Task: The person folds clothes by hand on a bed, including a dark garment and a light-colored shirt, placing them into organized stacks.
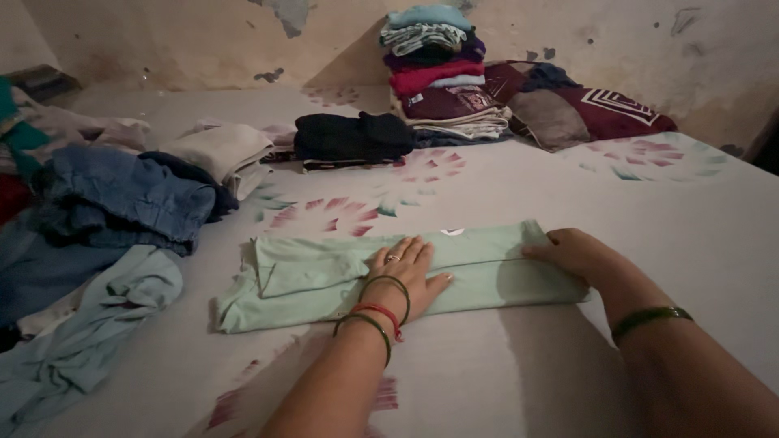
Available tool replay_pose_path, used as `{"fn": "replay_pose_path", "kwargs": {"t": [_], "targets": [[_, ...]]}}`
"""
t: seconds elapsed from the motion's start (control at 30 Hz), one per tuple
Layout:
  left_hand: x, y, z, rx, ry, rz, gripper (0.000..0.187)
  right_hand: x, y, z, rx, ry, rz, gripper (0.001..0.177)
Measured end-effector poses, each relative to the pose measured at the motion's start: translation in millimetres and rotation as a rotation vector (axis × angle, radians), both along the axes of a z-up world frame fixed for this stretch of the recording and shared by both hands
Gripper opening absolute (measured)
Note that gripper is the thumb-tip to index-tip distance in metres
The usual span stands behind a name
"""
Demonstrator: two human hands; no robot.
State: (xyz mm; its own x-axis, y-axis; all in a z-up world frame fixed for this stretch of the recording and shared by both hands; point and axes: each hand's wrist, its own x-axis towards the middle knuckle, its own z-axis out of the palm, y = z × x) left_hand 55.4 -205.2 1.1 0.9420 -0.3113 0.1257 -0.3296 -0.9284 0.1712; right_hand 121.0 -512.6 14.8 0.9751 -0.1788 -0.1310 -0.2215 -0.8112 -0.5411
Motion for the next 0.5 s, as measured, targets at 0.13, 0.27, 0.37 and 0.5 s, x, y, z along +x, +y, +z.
{"fn": "replay_pose_path", "kwargs": {"t": [0.13,0.27,0.37,0.5], "targets": [[-0.1,-0.9,1.4,0.001,0.04,0.006,0.077,-23.5,9.5,16.5,0.19,0.063,-0.024,0.055],[-5.0,-0.1,4.6,0.024,0.028,0.008,0.078,-34.2,9.9,22.3,0.211,0.039,-0.059,0.052],[-5.1,0.9,5.8,-0.032,0.04,-0.008,0.078,-29.7,10.7,10.1,0.213,-0.161,-0.004,0.054],[-3.2,0.9,5.0,-0.034,0.057,-0.008,0.078,-22.9,11.7,6.9,0.668,-0.189,-0.064,0.047]]}}
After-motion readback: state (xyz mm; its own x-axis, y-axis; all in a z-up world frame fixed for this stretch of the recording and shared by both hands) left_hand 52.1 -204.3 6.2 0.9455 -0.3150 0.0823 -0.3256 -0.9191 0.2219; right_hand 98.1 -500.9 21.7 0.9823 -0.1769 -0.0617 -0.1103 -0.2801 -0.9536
